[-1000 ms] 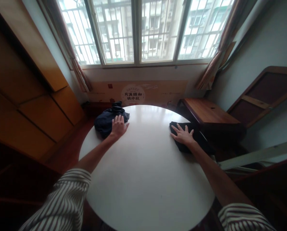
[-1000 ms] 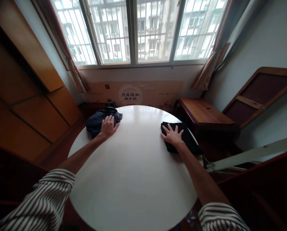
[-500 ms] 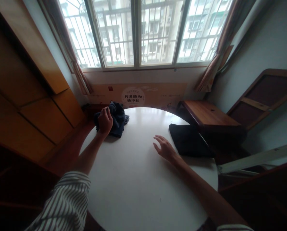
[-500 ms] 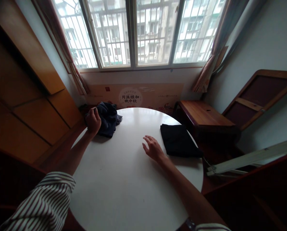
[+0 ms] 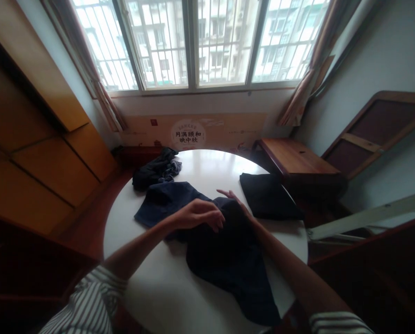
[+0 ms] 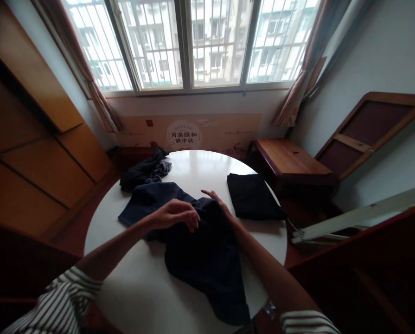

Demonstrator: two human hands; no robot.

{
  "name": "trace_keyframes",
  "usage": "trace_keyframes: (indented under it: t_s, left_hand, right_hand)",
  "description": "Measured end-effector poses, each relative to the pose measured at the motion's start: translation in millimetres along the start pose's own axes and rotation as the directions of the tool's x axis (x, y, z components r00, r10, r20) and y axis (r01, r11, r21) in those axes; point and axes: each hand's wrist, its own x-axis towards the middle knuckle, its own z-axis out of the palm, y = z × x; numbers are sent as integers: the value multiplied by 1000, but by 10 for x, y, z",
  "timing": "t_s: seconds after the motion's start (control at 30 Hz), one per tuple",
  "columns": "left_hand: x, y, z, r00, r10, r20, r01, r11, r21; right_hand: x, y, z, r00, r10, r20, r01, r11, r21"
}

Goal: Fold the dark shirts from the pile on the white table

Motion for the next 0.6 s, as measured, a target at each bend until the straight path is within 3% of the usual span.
trace_keyframes:
  t_s: [0.07, 0.13, 0.2, 0.27, 0.37, 0.43, 0.53, 0.6]
  left_hand:
    - [-47, -118, -324, 963, 61, -264, 20, 956, 294]
    - [-103, -266, -620, 906, 152, -395, 86, 848, 523]
    - [-158, -404, -812, 911, 177, -373, 93, 792, 604]
    - [-207, -478, -860, 954, 148, -259, 44, 789, 613]
    - [-281, -408, -677, 992, 118, -54, -62, 795, 603]
    - [-340, -286, -446, 983, 152, 105, -183, 743, 644]
    - [-426, -147, -67, 915, 192, 355, -400, 550, 734]
    - [-453, -145, 149, 866, 191, 461, -496, 431, 754]
  right_hand:
    - [25, -12, 8, 999, 26, 42, -27, 1000, 15]
    - [41, -26, 16, 997, 40, 67, -41, 999, 6]
    - [44, -36, 14, 996, 41, 81, -40, 999, -12]
    - [36, -29, 2, 994, 60, 95, -60, 998, -3]
    - [14, 19, -21, 988, 107, 111, -117, 989, 88]
    - [4, 65, -32, 986, 121, 119, -138, 978, 153]
    - [8, 131, -39, 984, 124, 126, -146, 972, 186]
    - [21, 166, -43, 984, 127, 124, -149, 970, 193]
